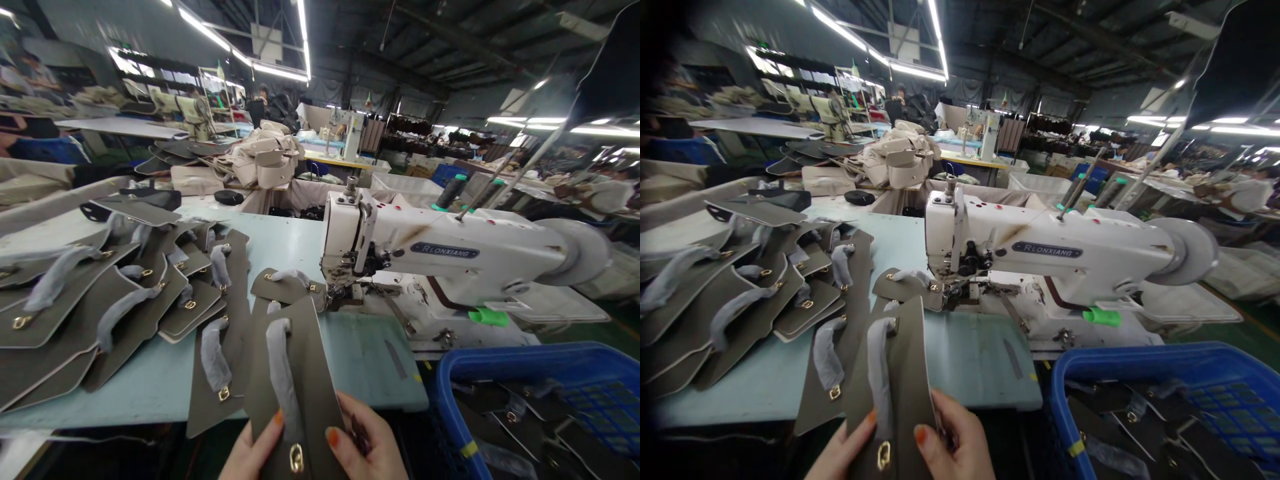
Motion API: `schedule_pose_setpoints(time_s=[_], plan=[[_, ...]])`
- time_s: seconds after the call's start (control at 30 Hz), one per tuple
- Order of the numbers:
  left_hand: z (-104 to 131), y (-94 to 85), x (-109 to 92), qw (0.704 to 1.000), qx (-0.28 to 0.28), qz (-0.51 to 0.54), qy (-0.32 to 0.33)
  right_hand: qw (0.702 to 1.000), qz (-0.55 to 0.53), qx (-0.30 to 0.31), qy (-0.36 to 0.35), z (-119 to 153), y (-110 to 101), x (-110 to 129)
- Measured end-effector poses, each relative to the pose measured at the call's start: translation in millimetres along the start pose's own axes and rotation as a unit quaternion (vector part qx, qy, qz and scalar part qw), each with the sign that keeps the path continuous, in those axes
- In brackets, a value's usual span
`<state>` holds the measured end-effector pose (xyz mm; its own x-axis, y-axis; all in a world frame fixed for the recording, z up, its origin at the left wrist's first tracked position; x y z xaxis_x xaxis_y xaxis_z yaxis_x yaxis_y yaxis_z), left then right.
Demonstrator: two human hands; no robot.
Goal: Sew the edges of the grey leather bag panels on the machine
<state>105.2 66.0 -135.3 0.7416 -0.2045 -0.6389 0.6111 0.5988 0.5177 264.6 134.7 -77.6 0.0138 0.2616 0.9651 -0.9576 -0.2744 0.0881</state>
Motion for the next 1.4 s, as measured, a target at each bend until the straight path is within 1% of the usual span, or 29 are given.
schedule_pose_setpoints(time_s=[0.03,0.07,0.17,0.2,0.27,0.37,0.53,0.63,0.8,0.87,0.93,0.97,1.03,1.13,1.2,1.27,1.33,1.4], plan=[[1,1.3,-14,0.999,-0.038,0.025,0.017,1.000,-0.019,0.019,0.004,-3,5,7],[1,4.1,-29,0.997,-0.056,0.036,0.038,0.998,-0.040,0.035,0.014,-6,9,12],[-1,13.6,-67,0.994,-0.055,0.027,0.096,0.993,-0.089,0.072,0.040,-13,15,24],[-3,15.4,-76,0.993,-0.051,0.025,0.108,0.992,-0.092,0.081,0.040,-14,16,26],[-8,17.0,-86,0.992,-0.045,0.021,0.117,0.993,-0.073,0.089,0.028,-15,18,31],[-16,17.5,-91,0.991,-0.046,0.026,0.123,0.994,-0.020,0.102,0.018,-16,24,36],[-27,19.7,-90,0.990,-0.069,0.036,0.115,0.992,0.050,0.112,-0.006,-23,39,53],[-33,23.7,-92,0.992,-0.063,0.028,0.110,0.990,0.089,0.112,-0.012,-32,45,59],[-45,25.3,-103,0.990,-0.048,-0.015,0.132,0.984,0.150,0.095,-0.012,-55,44,51],[-54,26.6,-105,0.993,-0.027,-0.039,0.109,0.986,0.143,0.087,-0.011,-68,42,45],[-66,30.7,-105,0.996,-0.001,-0.061,0.070,0.989,0.127,0.079,-0.008,-82,40,38],[-73,33.7,-107,0.996,0.007,-0.071,0.059,0.990,0.120,0.073,-0.007,-90,39,34],[-89,43.6,-115,0.994,0.021,-0.090,0.057,0.992,0.113,0.056,-0.007,-105,36,30],[-113,65.4,-130,0.989,0.046,-0.122,0.069,0.994,0.103,0.021,-0.011,-126,32,29],[-128,80.7,-137,0.985,0.071,-0.140,0.065,0.995,0.096,-0.001,-0.006,-138,30,30],[-142,92.4,-142,0.982,0.095,-0.155,0.059,0.996,0.089,-0.018,0.006,-148,28,29],[-155,99.1,-145,0.979,0.113,-0.163,0.052,0.996,0.081,-0.028,0.015,-156,26,27],[-163,103.5,-147,0.976,0.133,-0.167,0.047,0.996,0.076,-0.038,0.009,-162,25,25]])
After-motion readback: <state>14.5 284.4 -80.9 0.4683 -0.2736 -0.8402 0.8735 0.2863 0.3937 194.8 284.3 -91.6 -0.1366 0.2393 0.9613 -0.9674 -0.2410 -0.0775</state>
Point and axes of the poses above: each hand's wrist, its own z-axis away from the middle knuckle, its own y-axis out of the palm, x = y × z, the point moved 6 cm from there along -z, towards the middle knuckle, and after that the axes turned 6 degrees about y, right-handed, at the moved point
